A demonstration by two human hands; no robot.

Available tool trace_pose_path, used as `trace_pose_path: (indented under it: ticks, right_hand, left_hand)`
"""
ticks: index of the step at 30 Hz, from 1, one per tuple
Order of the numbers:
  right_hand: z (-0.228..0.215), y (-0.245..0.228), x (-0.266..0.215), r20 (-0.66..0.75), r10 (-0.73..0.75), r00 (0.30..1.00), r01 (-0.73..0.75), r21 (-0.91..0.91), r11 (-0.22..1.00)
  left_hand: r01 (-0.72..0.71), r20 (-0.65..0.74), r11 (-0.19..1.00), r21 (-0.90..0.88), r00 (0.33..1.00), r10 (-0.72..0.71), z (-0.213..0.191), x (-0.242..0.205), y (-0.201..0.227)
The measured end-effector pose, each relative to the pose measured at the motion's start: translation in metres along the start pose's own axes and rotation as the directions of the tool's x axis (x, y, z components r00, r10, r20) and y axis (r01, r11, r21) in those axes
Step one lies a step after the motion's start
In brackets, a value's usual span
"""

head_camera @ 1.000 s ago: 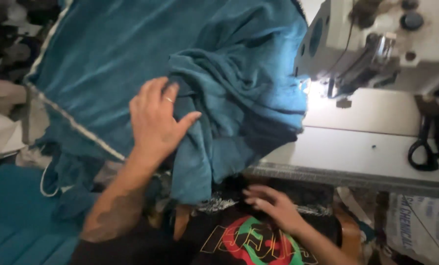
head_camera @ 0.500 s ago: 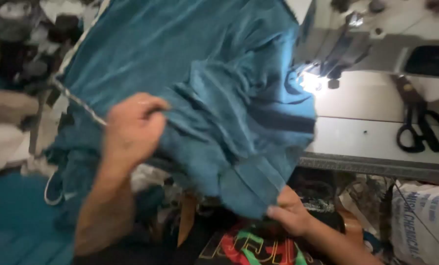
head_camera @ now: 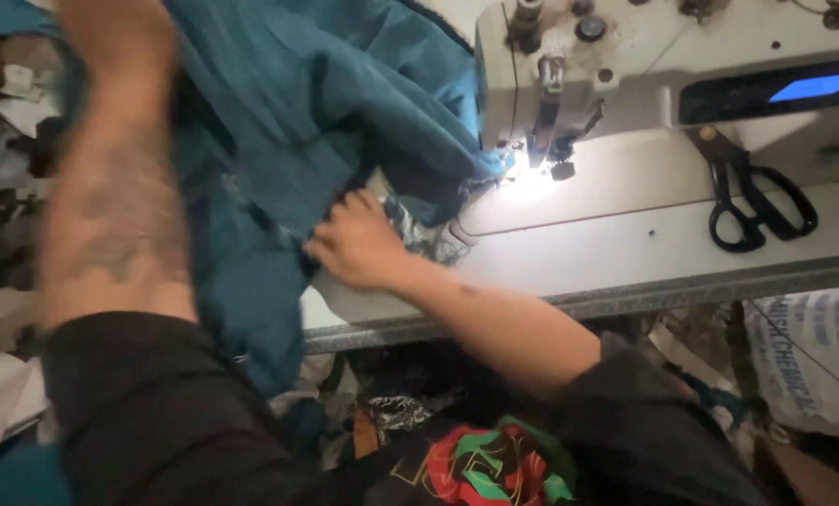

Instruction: Sewing and trimming velvet upholstery fabric for a cushion using an industrial sewing machine.

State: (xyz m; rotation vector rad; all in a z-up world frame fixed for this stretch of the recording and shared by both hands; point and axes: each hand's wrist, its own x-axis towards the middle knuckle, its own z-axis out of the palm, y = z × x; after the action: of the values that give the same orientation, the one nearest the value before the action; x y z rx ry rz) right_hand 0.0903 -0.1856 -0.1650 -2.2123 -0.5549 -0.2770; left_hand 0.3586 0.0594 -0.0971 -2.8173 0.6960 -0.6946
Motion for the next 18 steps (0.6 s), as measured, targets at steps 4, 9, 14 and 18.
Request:
trace_pose_path:
  ticks: [4,9,14,18]
  right_hand:
    - [-0.012,-0.016,-0.053,0.1,-0.23,0.968,0.24,-0.104,0.965]
    - [-0.079,-0.045,-0.173,0.44,-0.372,0.818,0.387,0.06,0.92]
    - [-0.126,-0.046,-0.232,0.376,-0.358,0.854,0.21,0.381,0.9]
    - [-0.186,-0.031,-0.203,0.461,-0.375,0.804,0.009,0.621,0.784]
  left_hand:
    - [0.115,0.054,0.992,0.052,0.992,-0.118,0.045,-0.137,-0.005]
    - [0.225,0.372,0.961,0.162,0.888,-0.271,-0.126,-0.308,0.076]
    - [0.342,0.598,0.912,0.225,0.691,-0.406,-0.194,-0.331,0.124]
    - [0.322,0.321,0.929,-0.18,0.912,-0.254,-0.222,-0.218,0.2]
